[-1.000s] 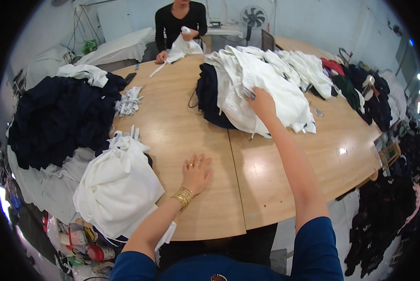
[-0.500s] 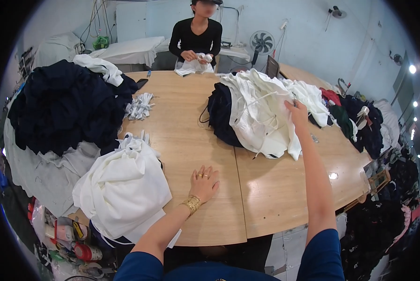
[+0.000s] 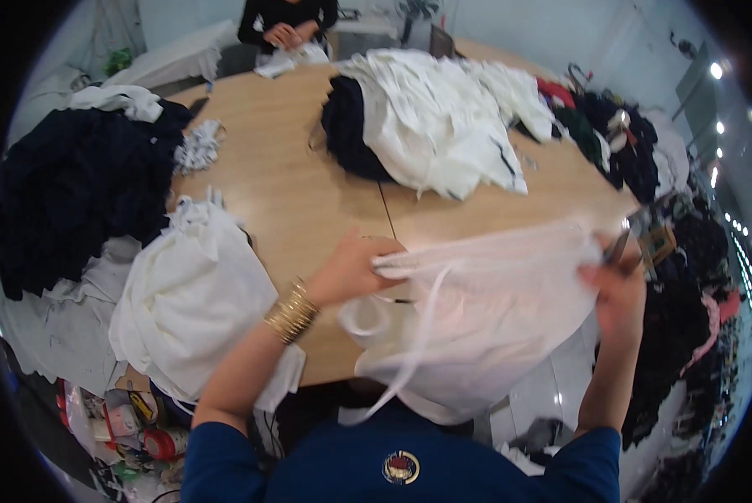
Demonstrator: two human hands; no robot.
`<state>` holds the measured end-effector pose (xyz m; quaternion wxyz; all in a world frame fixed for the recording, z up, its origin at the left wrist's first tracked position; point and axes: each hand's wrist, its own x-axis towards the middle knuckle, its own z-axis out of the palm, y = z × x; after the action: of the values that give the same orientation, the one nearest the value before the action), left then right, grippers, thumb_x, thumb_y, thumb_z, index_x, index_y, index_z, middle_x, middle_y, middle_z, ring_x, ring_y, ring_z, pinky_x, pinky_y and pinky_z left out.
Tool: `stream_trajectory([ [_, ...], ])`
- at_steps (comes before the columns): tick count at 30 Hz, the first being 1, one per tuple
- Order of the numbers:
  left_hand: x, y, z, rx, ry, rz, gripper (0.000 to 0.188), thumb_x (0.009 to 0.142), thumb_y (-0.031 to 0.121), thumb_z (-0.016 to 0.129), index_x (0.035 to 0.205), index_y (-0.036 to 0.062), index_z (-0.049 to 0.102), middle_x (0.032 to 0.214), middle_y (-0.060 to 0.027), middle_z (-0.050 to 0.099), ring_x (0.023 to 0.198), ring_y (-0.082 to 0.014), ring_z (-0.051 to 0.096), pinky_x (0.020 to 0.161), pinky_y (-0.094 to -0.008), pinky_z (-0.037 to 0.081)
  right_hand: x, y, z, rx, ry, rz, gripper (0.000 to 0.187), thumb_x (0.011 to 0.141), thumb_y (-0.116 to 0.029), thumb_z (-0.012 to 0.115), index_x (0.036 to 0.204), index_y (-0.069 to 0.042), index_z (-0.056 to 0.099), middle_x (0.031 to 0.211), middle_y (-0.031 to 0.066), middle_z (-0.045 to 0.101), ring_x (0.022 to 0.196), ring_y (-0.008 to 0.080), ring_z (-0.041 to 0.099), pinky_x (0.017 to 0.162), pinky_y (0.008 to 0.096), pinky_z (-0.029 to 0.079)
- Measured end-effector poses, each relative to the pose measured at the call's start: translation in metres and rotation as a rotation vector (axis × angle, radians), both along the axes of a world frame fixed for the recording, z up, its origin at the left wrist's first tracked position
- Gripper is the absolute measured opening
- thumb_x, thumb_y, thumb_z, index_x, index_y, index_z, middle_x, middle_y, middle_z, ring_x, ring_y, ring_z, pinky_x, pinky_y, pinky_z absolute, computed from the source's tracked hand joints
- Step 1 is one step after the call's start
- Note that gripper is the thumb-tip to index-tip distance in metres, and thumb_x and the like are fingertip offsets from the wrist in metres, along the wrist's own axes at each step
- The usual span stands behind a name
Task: Trimming excess threads from white athletic shorts using handheld thread snippers.
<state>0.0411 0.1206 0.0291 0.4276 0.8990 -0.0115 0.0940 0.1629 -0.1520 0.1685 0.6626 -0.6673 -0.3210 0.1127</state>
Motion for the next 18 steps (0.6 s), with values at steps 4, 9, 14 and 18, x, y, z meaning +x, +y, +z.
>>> stream_trajectory([
  [4,-0.038,0.011,0.038,-0.368,0.354,-0.374,0.047,0.076,0.018,0.068,0.115,-0.0021,0.053,0.104,-0.0102,0.062,0.096,-0.0144,0.054,0.083,-0.0269,0.043,0.031,-0.025,-0.022,0.007,0.355,-0.081,0.029,0.075,-0.006,0.059,0.101,0.005,0.057,0.088,0.0108,0.064,0.076,0.0177,0.064,0.069,0.0286,0.052],
  [9,-0.054,0.014,0.033,-0.31,0.493,-0.437,0.049,0.077,0.02,0.068,0.117,-0.0032,0.051,0.099,-0.0073,0.061,0.09,-0.0124,0.055,0.081,-0.0258,0.043,0.032,-0.055,-0.076,-0.03,0.609,-0.182,0.034,0.078,-0.006,0.057,0.111,-0.001,0.05,0.101,0.0118,0.06,0.088,0.0214,0.061,0.079,0.0334,0.05],
  [14,-0.068,0.036,0.0,-0.514,0.617,-0.177,0.031,0.079,0.019,0.067,0.103,0.0004,0.059,0.083,0.0019,0.06,0.076,-0.006,0.055,0.066,-0.02,0.045,0.024,-0.065,-0.099,0.003,0.664,-0.25,0.03,0.078,-0.012,0.061,0.102,0.005,0.056,0.092,0.0126,0.063,0.079,0.0192,0.063,0.072,0.029,0.051],
  [18,-0.067,0.026,-0.017,-0.921,0.28,0.285,0.026,0.09,0.028,0.055,0.089,0.0027,0.06,0.084,-0.0007,0.063,0.071,-0.0054,0.057,0.063,-0.0201,0.046,0.028,-0.082,-0.108,0.089,0.749,-0.229,0.029,0.08,-0.013,0.059,0.103,0.004,0.056,0.094,0.0125,0.064,0.083,0.0202,0.063,0.075,0.0306,0.051],
])
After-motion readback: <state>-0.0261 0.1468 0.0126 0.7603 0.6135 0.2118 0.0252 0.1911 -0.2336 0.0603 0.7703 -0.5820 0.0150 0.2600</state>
